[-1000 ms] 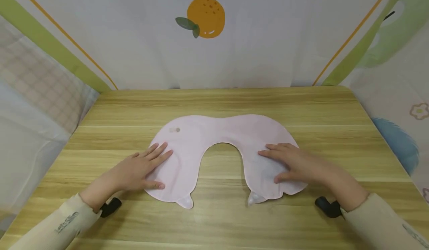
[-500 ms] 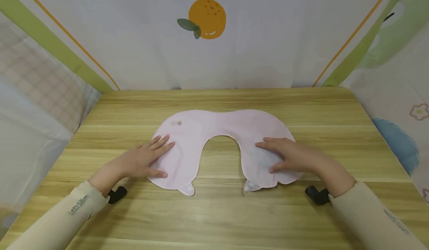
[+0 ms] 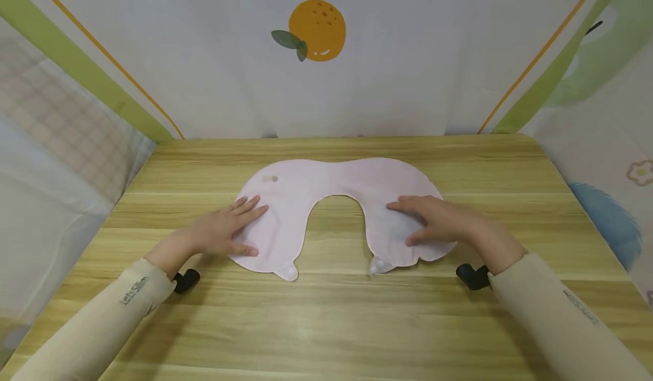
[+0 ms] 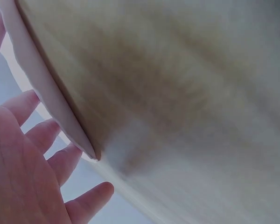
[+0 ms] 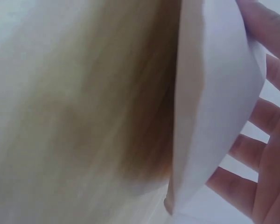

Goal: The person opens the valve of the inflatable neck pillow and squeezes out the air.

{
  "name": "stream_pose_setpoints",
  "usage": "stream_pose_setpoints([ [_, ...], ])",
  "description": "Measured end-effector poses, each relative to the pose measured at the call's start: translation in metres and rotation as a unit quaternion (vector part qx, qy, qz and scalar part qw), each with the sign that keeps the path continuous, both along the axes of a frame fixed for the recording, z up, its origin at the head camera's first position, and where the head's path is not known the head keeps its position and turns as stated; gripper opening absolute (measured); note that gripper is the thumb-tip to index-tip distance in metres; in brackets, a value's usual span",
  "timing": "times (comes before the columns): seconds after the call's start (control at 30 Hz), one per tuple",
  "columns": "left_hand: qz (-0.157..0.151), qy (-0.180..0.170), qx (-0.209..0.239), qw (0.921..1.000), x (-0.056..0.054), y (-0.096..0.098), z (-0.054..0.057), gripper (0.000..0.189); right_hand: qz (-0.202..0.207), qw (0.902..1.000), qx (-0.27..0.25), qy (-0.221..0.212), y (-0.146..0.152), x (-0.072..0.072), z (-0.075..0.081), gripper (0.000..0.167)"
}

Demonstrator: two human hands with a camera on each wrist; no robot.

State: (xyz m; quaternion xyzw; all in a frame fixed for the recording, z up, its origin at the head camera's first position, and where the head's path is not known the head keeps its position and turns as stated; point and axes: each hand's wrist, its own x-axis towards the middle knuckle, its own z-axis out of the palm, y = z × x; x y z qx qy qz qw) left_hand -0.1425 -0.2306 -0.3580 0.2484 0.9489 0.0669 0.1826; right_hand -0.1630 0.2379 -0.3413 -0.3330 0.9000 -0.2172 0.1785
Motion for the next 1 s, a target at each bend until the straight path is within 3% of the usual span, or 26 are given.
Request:
stream_pose_setpoints([
  [0.4,0.005,-0.012,0.009,0.9999,-0.020,-0.001,0.003,0.097,0.004,0.9999,0.009,-0.011,-0.002,-0.023,0.002,0.074],
  [0.8,0.018,-0.028,0.021,0.9992,-0.048,-0.003,0.004,0.097,0.035,0.9985,0.041,-0.008,-0.015,-0.054,0.012,0.065],
  [1.0,0.021,-0.038,0.025,0.9987,-0.059,-0.002,0.000,0.098,0.032,0.9979,0.056,-0.003,-0.022,-0.064,0.016,0.061],
])
